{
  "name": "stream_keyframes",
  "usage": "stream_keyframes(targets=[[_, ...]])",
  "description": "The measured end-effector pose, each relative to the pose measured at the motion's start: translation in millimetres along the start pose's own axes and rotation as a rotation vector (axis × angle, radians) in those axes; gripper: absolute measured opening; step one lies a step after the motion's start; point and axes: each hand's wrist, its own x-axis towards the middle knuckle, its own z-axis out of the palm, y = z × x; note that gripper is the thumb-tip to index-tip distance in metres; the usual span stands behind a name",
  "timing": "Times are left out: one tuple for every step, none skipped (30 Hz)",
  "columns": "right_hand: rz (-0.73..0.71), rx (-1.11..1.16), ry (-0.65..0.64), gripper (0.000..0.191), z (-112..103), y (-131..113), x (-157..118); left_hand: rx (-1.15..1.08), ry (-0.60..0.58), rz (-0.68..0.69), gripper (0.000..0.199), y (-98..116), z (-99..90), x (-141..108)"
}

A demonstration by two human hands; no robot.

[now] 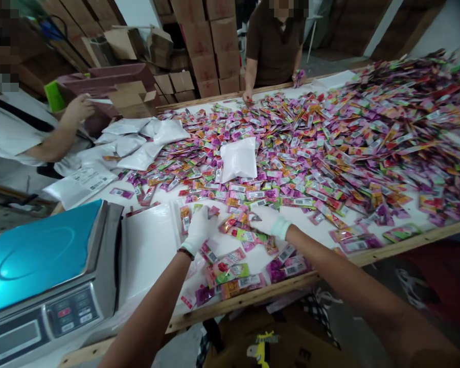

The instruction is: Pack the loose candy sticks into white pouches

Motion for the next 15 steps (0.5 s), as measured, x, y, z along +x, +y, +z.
stream_keyframes(targets=[[-0.003,0.003,0.057,0.012,-4.6,4.3,-4.4,-0.034,0.021,-0.001,0.016,-1.1,-3.9,-3.1],[0.01,0.003,0.105,0.011,-9.8,7.7,-9.9,-0.097,0.035,-0.01,0.018,-0.7,-8.3,-6.4],[0.035,0.006,0.134,0.011,-15.0,9.9,-16.1,-0.185,0.035,-0.022,0.021,1.4,-12.5,-9.9],[0.063,0.021,0.145,0.012,-19.1,10.5,-22.4,-0.281,0.023,-0.029,0.024,5.2,-15.8,-13.0],[0.085,0.046,0.137,0.015,-21.3,9.5,-28.3,-0.367,0.004,-0.019,0.027,10.6,-17.8,-15.6],[0.1,0.076,0.117,0.018,-21.2,7.0,-33.5,-0.42,-0.016,0.012,0.03,17.0,-18.1,-17.3],[0.103,0.105,0.098,0.021,-18.3,3.6,-37.7,-0.424,-0.032,0.061,0.033,23.9,-16.8,-18.2],[0.103,0.127,0.079,0.024,-12.8,-0.4,-40.8,-0.387,-0.044,0.118,0.034,30.7,-14.0,-18.2],[0.104,0.138,0.056,0.029,-5.0,-4.5,-42.8,-0.324,-0.056,0.17,0.034,37.0,-9.9,-17.4],[0.108,0.132,0.026,0.034,4.3,-8.1,-43.8,-0.248,-0.071,0.207,0.033,42.0,-5.2,-16.0],[0.111,0.112,-0.006,0.038,14.0,-10.9,-44.1,-0.173,-0.09,0.227,0.031,45.7,-0.4,-14.2],[0.109,0.087,-0.031,0.039,23.1,-12.7,-43.8,-0.108,-0.103,0.235,0.029,47.7,4.0,-12.1],[0.104,0.063,-0.053,0.038,30.5,-13.6,-43.3,-0.063,-0.107,0.239,0.027,48.2,7.5,-10.0],[0.094,0.045,-0.068,0.033,35.5,-13.7,-42.8,-0.043,-0.1,0.244,0.026,47.2,9.7,-8.0],[0.085,0.039,-0.076,0.028,37.3,-13.1,-42.3,-0.053,-0.086,0.249,0.024,45.2,10.2,-6.2]])
